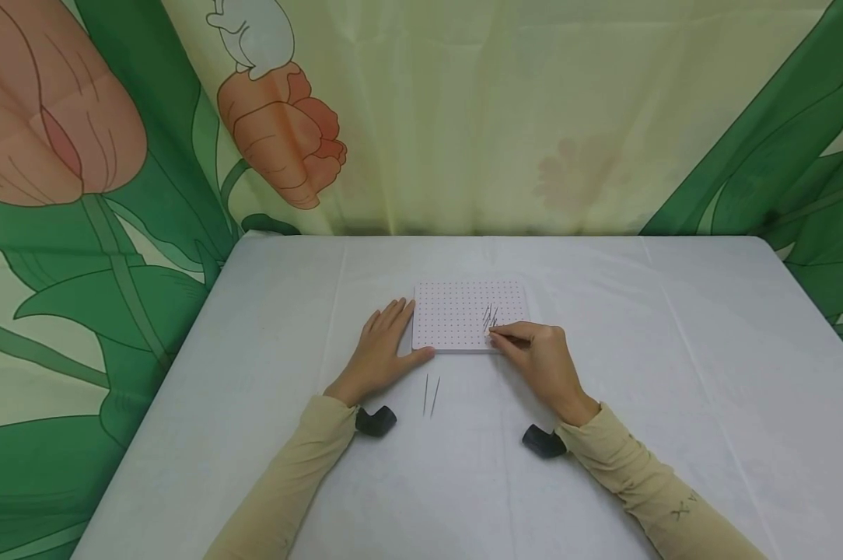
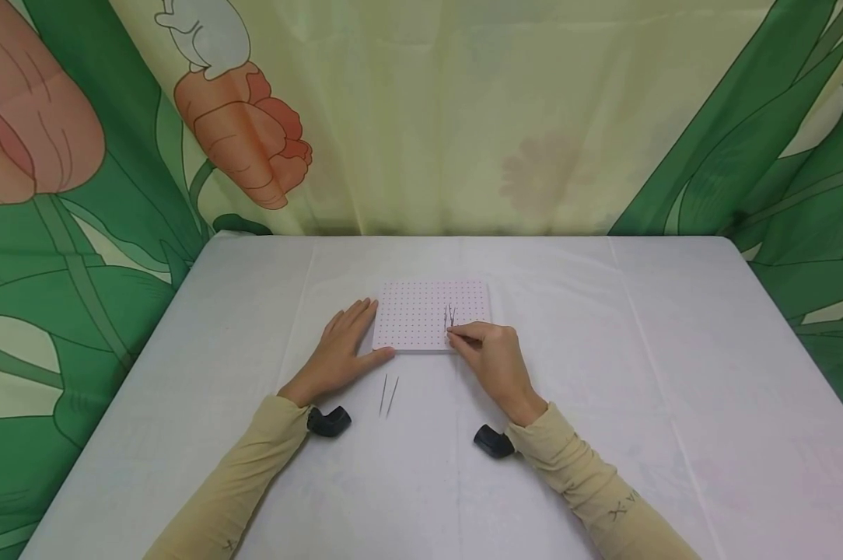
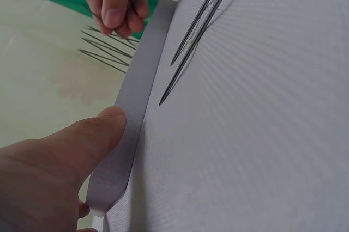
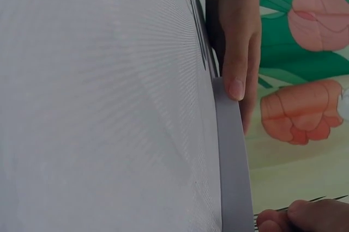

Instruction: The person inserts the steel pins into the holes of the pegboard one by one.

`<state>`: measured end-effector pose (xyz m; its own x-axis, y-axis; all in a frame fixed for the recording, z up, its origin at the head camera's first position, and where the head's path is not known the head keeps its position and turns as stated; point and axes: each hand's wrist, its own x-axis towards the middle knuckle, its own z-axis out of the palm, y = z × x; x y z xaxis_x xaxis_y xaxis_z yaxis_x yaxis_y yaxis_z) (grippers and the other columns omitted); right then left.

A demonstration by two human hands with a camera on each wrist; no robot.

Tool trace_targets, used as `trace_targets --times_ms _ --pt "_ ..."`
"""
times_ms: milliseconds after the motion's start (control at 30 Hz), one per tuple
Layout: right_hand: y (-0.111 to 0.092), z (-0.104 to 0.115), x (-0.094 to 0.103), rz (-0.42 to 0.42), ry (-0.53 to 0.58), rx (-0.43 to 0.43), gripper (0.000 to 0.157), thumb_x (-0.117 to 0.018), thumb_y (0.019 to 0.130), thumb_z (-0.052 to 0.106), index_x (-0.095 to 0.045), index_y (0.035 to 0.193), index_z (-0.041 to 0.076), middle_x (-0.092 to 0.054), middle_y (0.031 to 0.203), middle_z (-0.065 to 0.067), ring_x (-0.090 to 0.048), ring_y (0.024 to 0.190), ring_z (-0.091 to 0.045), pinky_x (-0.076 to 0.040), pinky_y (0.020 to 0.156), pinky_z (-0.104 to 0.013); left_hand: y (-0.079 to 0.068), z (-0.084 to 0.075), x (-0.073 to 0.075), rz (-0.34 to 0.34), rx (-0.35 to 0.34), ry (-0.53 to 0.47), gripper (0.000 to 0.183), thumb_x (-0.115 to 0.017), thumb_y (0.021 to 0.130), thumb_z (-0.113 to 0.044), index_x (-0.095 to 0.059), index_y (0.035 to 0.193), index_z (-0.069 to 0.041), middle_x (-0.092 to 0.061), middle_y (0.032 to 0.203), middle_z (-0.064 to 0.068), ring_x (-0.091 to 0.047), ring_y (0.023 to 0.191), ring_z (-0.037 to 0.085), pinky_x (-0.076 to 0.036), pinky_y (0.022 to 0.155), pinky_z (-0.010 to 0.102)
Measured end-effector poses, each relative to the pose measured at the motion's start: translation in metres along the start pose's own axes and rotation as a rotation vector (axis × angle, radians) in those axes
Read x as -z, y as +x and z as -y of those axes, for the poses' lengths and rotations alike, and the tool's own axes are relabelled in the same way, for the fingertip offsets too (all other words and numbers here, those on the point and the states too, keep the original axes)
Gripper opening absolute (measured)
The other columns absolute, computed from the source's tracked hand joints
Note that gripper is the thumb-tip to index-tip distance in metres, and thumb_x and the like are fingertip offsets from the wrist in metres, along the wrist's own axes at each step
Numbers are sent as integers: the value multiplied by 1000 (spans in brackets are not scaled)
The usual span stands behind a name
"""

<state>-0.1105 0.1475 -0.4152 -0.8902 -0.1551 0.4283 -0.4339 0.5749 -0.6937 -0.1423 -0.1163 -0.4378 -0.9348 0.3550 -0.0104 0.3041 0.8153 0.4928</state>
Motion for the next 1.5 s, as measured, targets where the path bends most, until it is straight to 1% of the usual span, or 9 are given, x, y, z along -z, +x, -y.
trace_targets --times_ms 433,533,700,800,967,1167,1400,1500 --pt "1 -2 -1 10 9 -10 10 -78 82 0 -79 92 1 -77 89 -9 -74 82 -21 -54 71 -10 0 1 1 15 5 4 93 -59 92 -59 -19 159 -10 -18 166 11 -11 154 25 -3 126 44" --pt "2 -2 -1 17 -2 -11 10 -79 81 1 -80 91 2 -77 88 -8 -74 84 -20 -57 73 -16 0 1 1 21 10 3 93 -58 92 -59 -18 160 -11 -17 166 10 -10 154 24 -2 126 43" --pt "4 -4 -4 40 -35 -20 9 -79 81 1 -80 90 2 -77 88 -8 -74 86 -22 -60 76 -34 0 2 0 13 9 3 93 -60 92 -59 -19 159 -10 -18 165 11 -11 154 25 -4 126 44" --pt "6 -1 -5 55 -60 -37 8 -79 82 1 -80 90 2 -77 88 -9 -74 85 -23 -61 76 -38 0 1 0 14 10 3 92 -59 92 -59 -19 159 -10 -18 165 11 -11 154 25 -3 126 44" --pt "9 3 -7 66 -88 -64 7 -78 83 3 -79 90 1 -77 87 -10 -73 83 -23 -61 74 -38 1 1 0 14 7 2 92 -59 92 -59 -19 159 -10 -18 165 11 -11 154 25 -3 126 44" --pt "9 4 -7 58 -100 -76 7 -79 83 4 -80 89 1 -77 86 -9 -74 84 -23 -60 75 -38 1 0 1 20 12 5 92 -59 92 -59 -18 160 -10 -17 166 11 -10 154 25 -2 126 43" --pt "8 2 -7 53 -101 -72 10 -80 82 6 -80 90 1 -77 87 -10 -75 86 -25 -60 77 -40 1 0 0 9 2 1 92 -60 92 -56 -19 159 -8 -18 165 13 -12 154 28 -4 126 45" --pt "7 2 -7 42 -108 -59 10 -81 81 6 -80 89 1 -77 86 -10 -75 85 -26 -61 77 -41 1 0 1 13 6 1 92 -60 93 -56 -19 159 -8 -18 165 13 -11 154 27 -3 126 45"
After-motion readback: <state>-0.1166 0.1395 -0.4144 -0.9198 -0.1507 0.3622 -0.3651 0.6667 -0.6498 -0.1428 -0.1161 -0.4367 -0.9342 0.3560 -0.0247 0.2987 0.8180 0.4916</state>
